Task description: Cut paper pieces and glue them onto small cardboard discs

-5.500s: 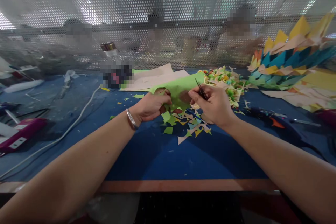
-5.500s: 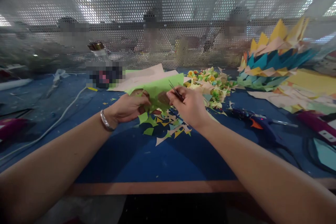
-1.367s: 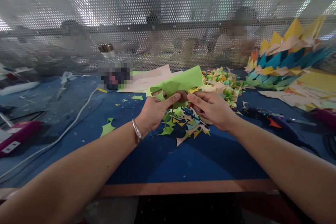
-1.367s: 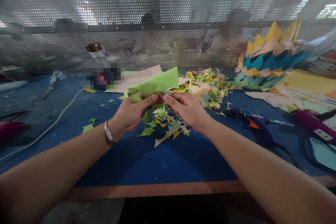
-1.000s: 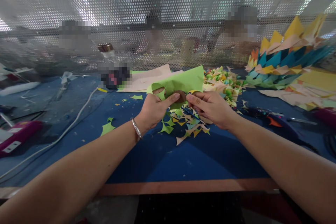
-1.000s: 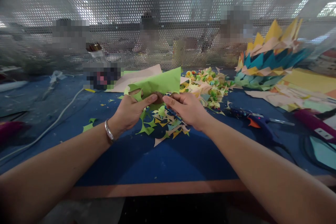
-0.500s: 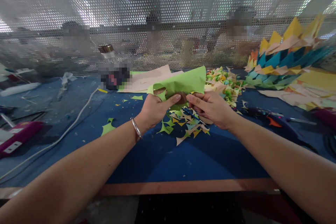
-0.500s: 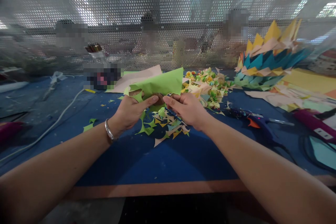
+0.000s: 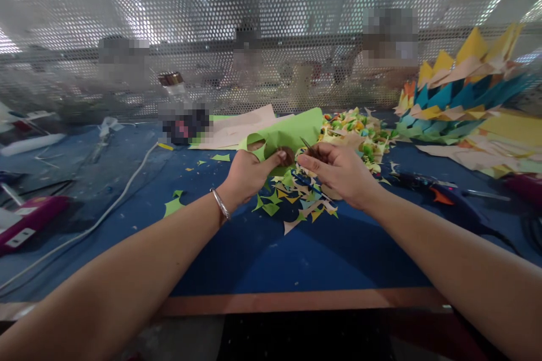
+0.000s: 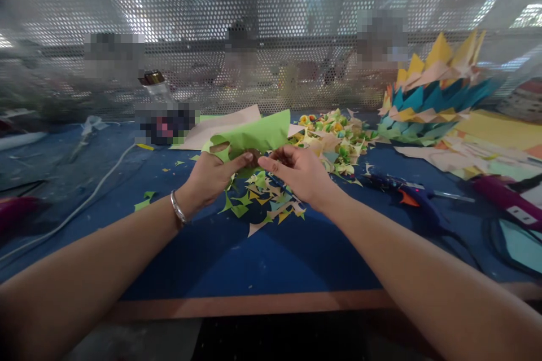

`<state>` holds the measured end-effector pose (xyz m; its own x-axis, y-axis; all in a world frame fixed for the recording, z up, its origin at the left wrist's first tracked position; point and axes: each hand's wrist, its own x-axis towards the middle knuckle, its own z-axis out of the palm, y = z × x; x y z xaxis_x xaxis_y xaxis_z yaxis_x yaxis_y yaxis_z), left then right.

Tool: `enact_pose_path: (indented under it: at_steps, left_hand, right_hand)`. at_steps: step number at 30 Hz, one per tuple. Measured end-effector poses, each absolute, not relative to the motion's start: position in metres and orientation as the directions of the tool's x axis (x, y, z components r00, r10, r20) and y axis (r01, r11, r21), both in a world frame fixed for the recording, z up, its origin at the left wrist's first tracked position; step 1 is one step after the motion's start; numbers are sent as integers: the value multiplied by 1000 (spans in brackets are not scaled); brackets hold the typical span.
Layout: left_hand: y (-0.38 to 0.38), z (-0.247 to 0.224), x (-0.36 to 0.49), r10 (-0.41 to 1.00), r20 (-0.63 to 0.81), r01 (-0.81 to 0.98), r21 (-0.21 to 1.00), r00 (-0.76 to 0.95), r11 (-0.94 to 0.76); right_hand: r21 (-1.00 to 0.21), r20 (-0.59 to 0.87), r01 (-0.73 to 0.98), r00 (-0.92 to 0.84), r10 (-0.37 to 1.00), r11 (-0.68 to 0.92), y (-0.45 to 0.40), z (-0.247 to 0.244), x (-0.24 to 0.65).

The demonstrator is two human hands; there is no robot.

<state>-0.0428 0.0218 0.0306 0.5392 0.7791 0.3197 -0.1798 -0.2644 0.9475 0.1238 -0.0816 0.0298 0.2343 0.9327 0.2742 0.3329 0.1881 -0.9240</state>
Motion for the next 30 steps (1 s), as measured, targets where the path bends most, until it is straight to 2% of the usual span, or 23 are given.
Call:
enact_pose_path:
  at_steps: [3,5,7,11,13,14,16,17,18,19,20,21,23,24,26,28,30]
  left_hand:
    - [15,36,-42,694,446,-120,876,565,-467]
    - [12,38,-42,698,432,-83,877,571,-474]
    - [9,38,-41,714,372,-100,914,592,-393]
    - [4,39,-39,665,193,-242,970,721,-18]
    - [3,42,-43,706,177,-262,965,686,13]
    - [3,44,-46,767,222,-277,959,602,-60]
    - [2,49,-55,856,392,-273,911,336,-310]
    - [0,52,-60,847,479,-232,872,229,-430]
    - [-3,55,-64,816,542,-177,840,201,-514]
    - [-7,57,-67,777,581,-111,812,243,-573]
    - [-11,58,-69,724,588,-30,783,360,-621]
    - [-15,57,-69,665,549,48,752,505,-657]
    - [-20,54,-65,581,380,156,727,720,-669]
    - [-20,51,-62,572,307,190,737,760,-649]
    - [-18,44,-53,627,252,174,826,737,-537]
    - [-15,38,-45,694,227,20,944,684,-329]
    - [-12,33,-37,711,187,-167,981,677,-99]
  right_hand:
    - [-899,335,370,235,912,235,-79,30,123]
    - [-904,331,355,233,914,237,-78,30,122]
    - [-914,331,324,244,912,244,-77,29,121]
    - [-919,361,269,275,891,289,-77,28,122]
    - [-917,369,266,287,884,297,-76,28,123]
    - [-919,368,260,296,882,296,-76,28,124]
    - [-932,348,220,315,883,289,-75,28,124]
    - [-939,334,194,327,884,283,-75,29,124]
    - [-946,320,167,335,886,278,-76,30,124]
    - [-951,307,143,336,890,274,-77,31,123]
    - [-954,298,126,334,894,271,-78,32,122]
    - [-955,296,118,333,895,271,-79,33,122]
    - [-955,297,116,333,895,274,-81,35,121]
    - [-954,298,117,335,894,275,-82,35,121]
    - [-955,298,107,340,892,278,-82,36,121]
    - [-957,291,81,335,896,280,-81,35,120]
    - [-958,283,56,327,902,281,-79,33,119]
